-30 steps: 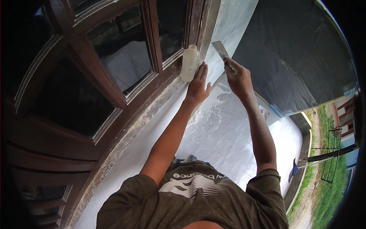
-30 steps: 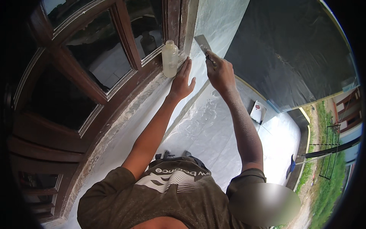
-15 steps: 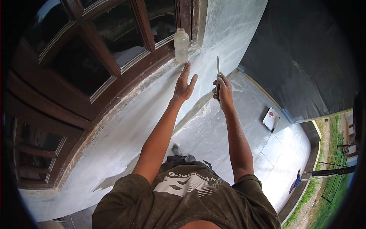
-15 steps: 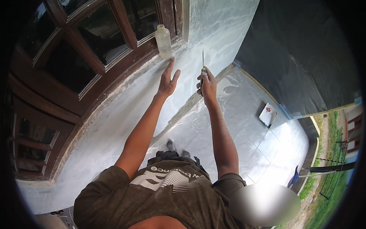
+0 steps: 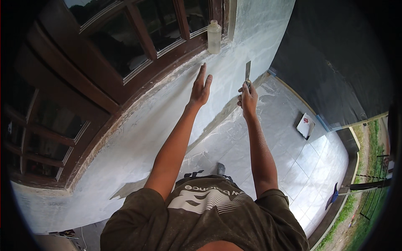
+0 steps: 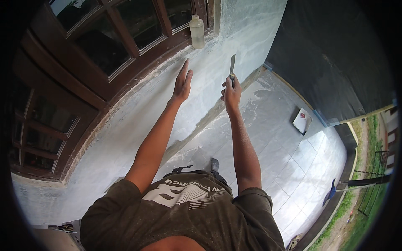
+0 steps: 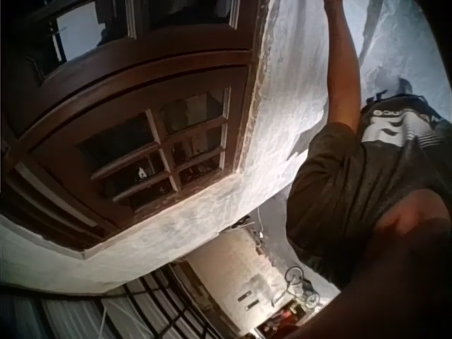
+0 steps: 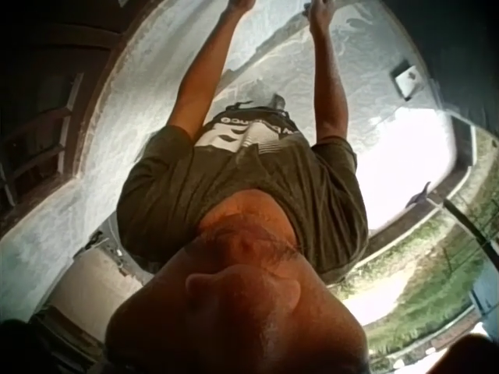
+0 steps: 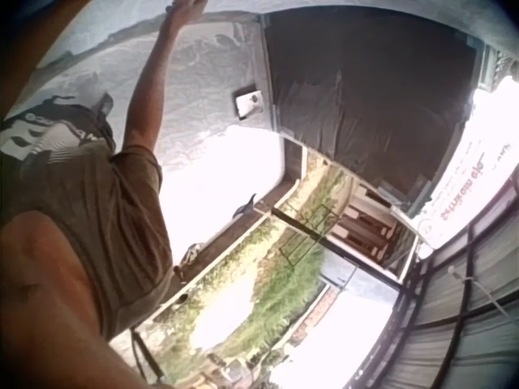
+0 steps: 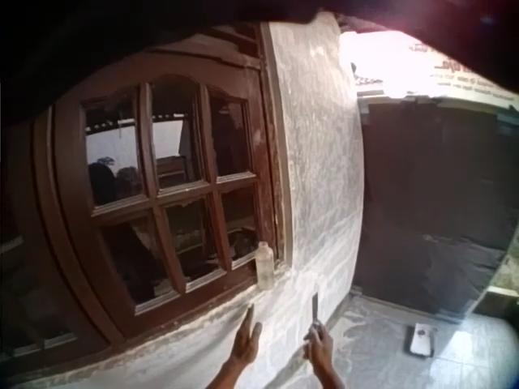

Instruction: Smoothing or applying plaster to an exterior wall using a scraper tool.

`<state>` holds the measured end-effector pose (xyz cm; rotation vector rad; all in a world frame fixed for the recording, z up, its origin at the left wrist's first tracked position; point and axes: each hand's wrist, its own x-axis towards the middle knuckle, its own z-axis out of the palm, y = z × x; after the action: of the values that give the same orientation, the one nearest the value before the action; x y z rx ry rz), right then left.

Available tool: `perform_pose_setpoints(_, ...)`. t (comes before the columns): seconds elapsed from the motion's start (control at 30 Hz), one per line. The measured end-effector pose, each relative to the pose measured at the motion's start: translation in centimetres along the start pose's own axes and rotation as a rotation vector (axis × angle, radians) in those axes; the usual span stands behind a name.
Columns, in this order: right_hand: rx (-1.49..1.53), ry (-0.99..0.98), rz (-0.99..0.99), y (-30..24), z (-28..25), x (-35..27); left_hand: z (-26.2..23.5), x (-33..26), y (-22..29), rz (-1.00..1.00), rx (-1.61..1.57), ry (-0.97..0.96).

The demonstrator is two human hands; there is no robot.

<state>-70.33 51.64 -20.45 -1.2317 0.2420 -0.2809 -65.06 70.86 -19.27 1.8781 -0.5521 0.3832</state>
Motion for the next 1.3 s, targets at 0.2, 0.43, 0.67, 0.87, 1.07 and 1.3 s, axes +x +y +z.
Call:
perform_pose_setpoints(0.2, -0.083, 0.069, -0.087, 1.8, 3.7, -8.0, -5.2, -5.7, 1.0, 0.018, -0.040, -0.027)
perform_pose_setpoints(0.43, -0.015, 0.087, -0.105, 4.9, 9.4, -17.7, -12.9, -13.0, 1.4, 0.023, -0.047, -0.010)
perform_pose_setpoints(0.67, -0.014, 0.100, -0.144, 4.6, 13.5, -23.4, -18.4, -16.7, 3.0, 0.025, -0.045, 0.004)
perform_pose_setpoints(0.87, -0.027, 0.084, -0.147, 4.0, 14.4, -28.1, -20.7, -20.1, 5.2, 0.033, -0.053, 0.036)
perform_pose_setpoints(1.07, -0.048, 0.056, -0.149, 4.7, 14.9, -34.0, -23.2, -25.5, 7.9, 0.033, -0.035, 0.077)
perform_pose_setpoints(1.3, -0.033, 0.000, -0.075, 7.0, 16.4, -43.7, -27.3, -34.2, 10.8, 0.060, -0.006, 0.128)
